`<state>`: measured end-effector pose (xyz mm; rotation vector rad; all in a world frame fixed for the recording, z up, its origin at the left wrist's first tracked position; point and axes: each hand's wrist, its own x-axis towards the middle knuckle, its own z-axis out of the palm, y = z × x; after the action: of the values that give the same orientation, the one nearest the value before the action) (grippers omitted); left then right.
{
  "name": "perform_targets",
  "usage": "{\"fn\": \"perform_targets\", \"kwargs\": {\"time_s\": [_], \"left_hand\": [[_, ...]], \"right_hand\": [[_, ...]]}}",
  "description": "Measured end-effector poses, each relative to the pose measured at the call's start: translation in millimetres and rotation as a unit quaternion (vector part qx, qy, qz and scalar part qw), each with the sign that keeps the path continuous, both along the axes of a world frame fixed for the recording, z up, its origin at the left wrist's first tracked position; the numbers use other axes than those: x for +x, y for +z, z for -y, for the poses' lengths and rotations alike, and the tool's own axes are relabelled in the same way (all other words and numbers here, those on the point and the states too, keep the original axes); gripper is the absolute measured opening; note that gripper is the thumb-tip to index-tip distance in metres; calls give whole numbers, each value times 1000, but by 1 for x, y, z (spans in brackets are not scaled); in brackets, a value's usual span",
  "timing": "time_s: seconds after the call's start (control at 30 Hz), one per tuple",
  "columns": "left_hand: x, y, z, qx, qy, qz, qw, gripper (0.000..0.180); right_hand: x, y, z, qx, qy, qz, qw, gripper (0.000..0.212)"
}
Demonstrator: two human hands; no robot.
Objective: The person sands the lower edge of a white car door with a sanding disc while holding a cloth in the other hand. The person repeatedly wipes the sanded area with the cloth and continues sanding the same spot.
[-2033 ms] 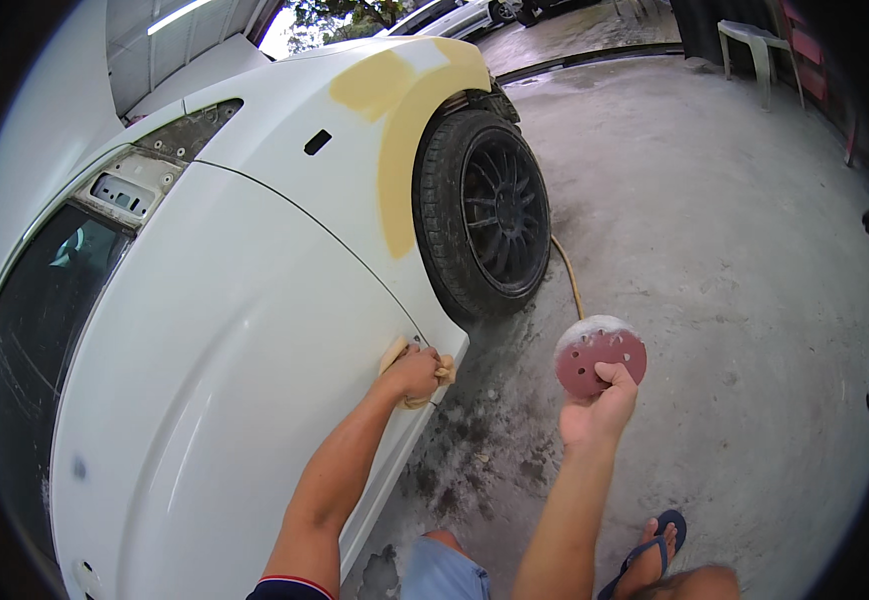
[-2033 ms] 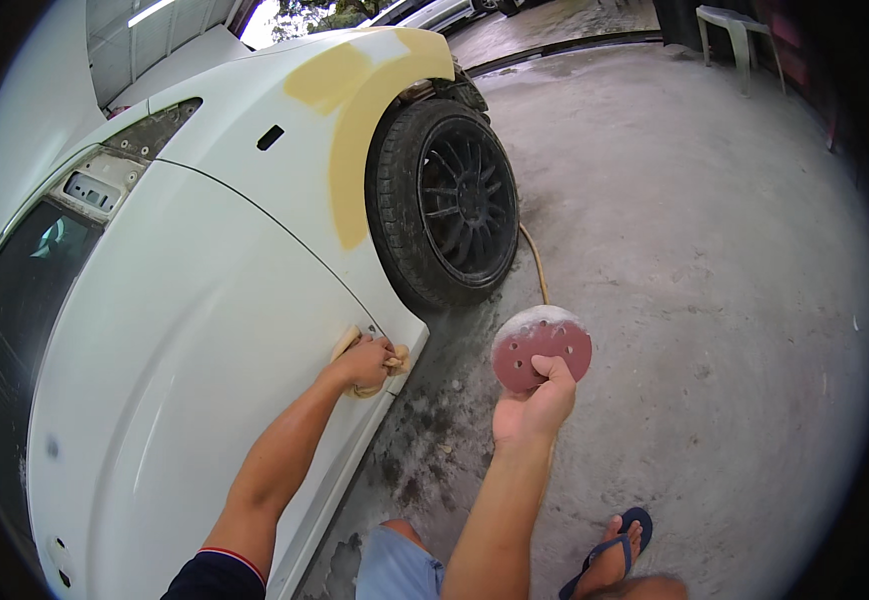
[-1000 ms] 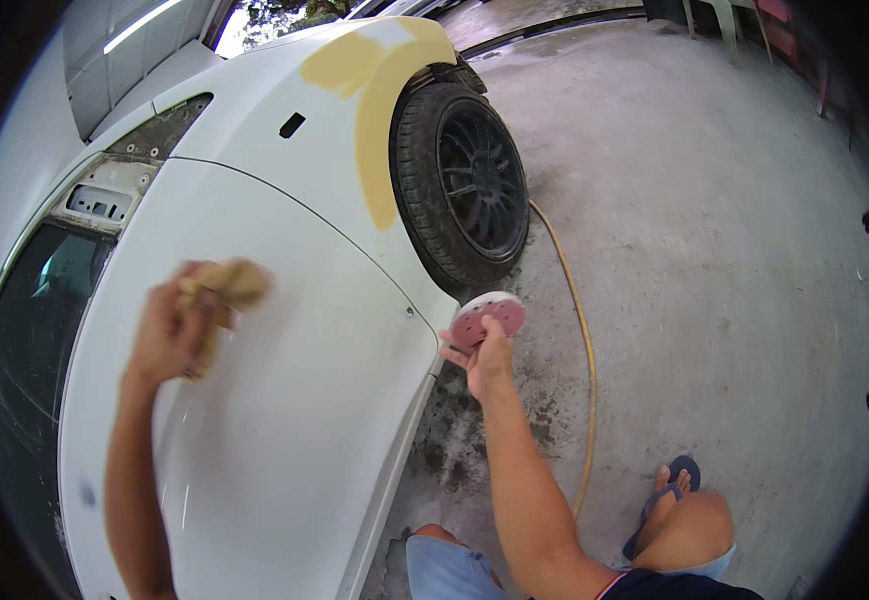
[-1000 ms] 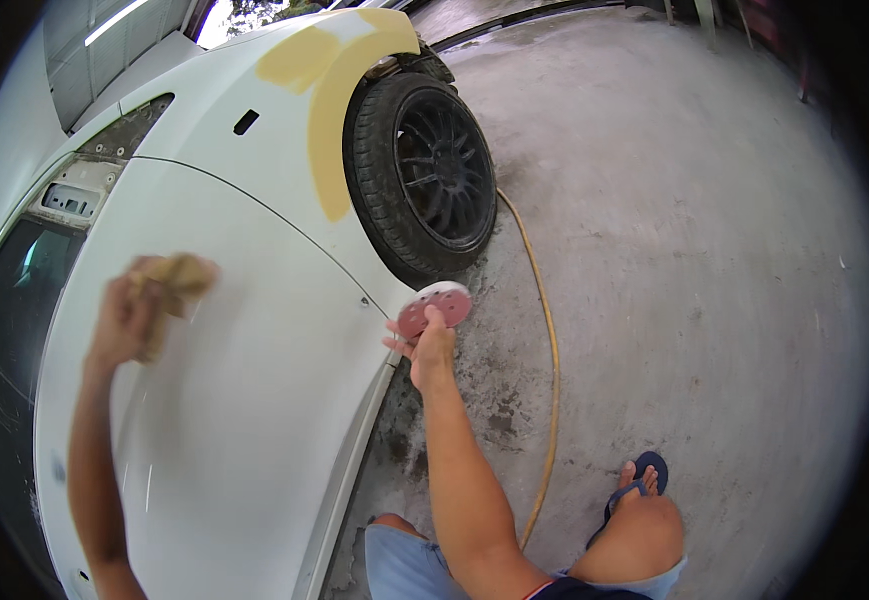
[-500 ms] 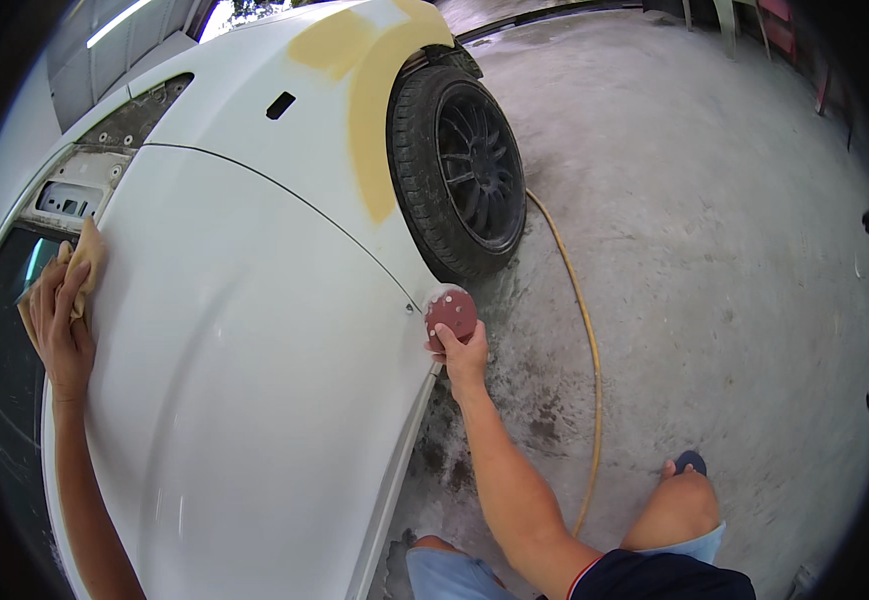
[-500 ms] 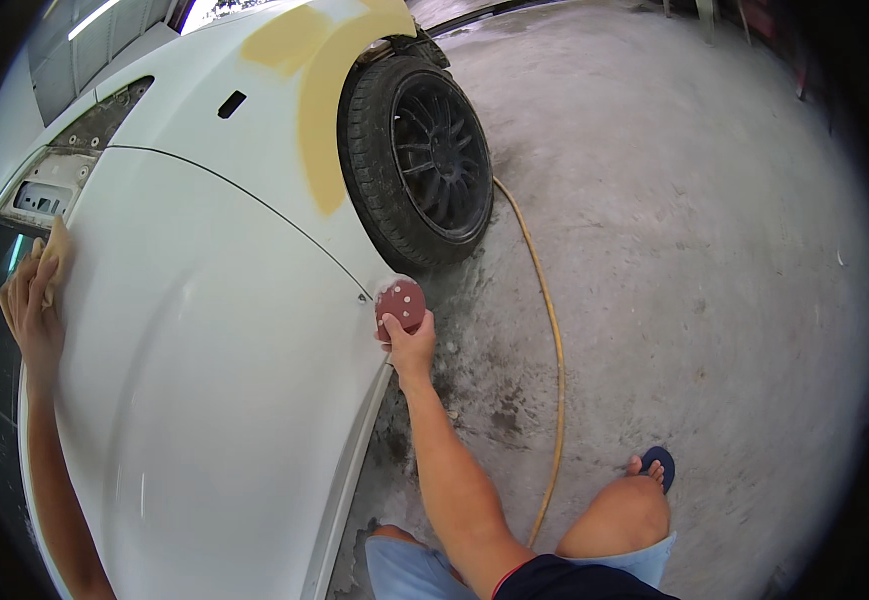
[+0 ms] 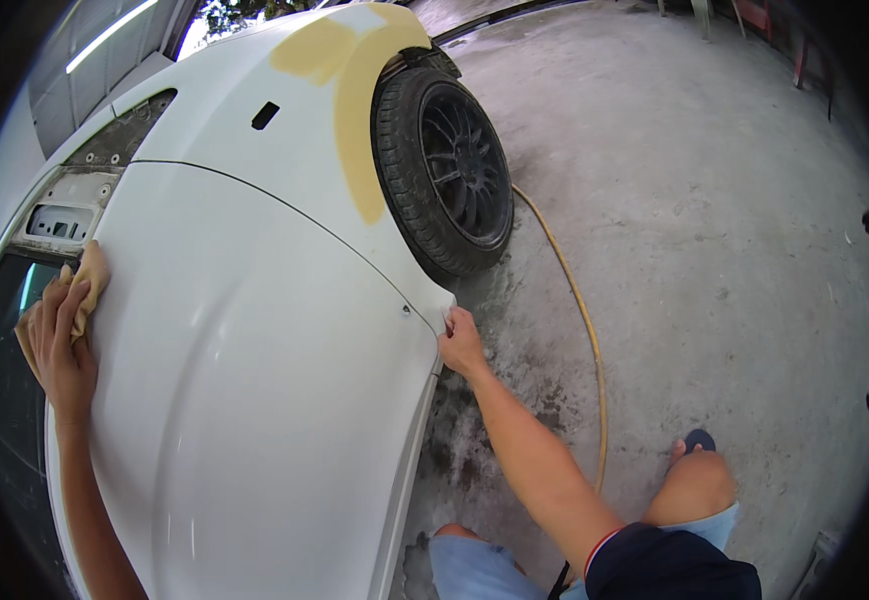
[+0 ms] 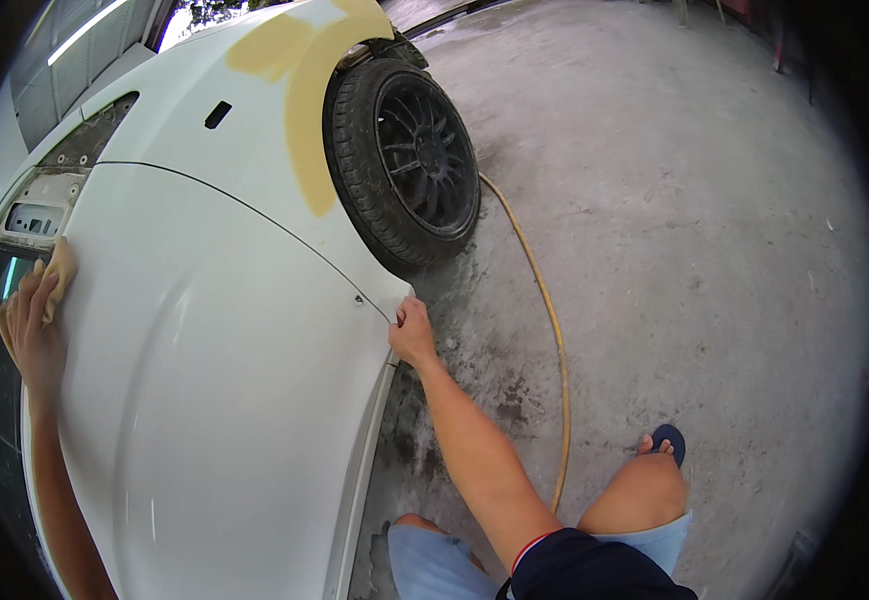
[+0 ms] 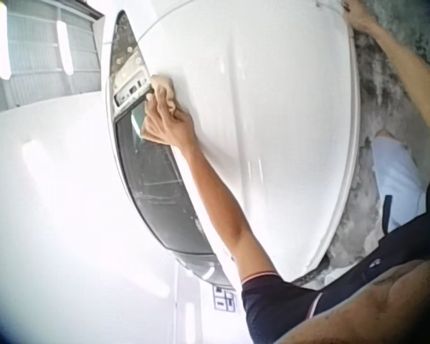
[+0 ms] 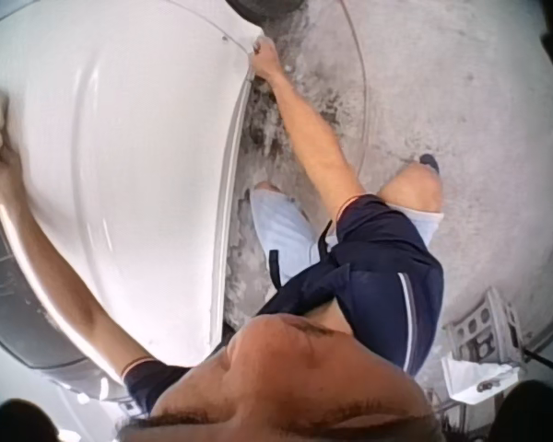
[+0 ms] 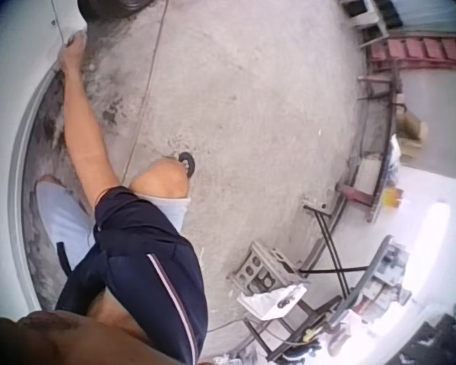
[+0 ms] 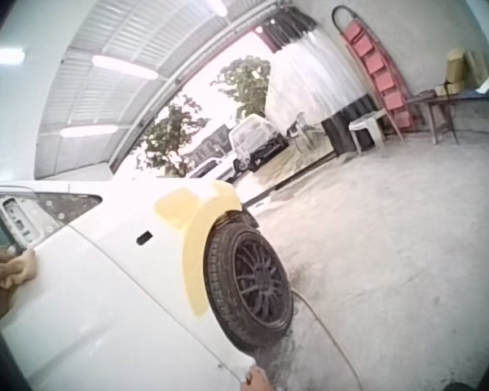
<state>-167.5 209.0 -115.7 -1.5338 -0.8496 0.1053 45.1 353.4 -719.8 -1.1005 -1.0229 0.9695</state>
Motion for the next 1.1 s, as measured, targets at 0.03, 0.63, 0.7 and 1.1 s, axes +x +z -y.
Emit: {"fn": "perform_targets", "kwargs": {"time_s": [0.03,0.63,0.7,1.1], "left_hand": [[0,0,0,0,5,-1,1000,57],[-7,12,0,-17,31,-49,998,49],[-8,12,1,-18,31,-49,998,50],[-9,13,1,-3,37,-68,997,46]], "right_hand": [[-5,-2,-2,-11,22,-4,1000,16],[17,32,-12,-109,156,-296,936,39],[18,36,-9,-117,181,-393,894,37],[11,36,-14,-70,129,-239,960,24]]}}
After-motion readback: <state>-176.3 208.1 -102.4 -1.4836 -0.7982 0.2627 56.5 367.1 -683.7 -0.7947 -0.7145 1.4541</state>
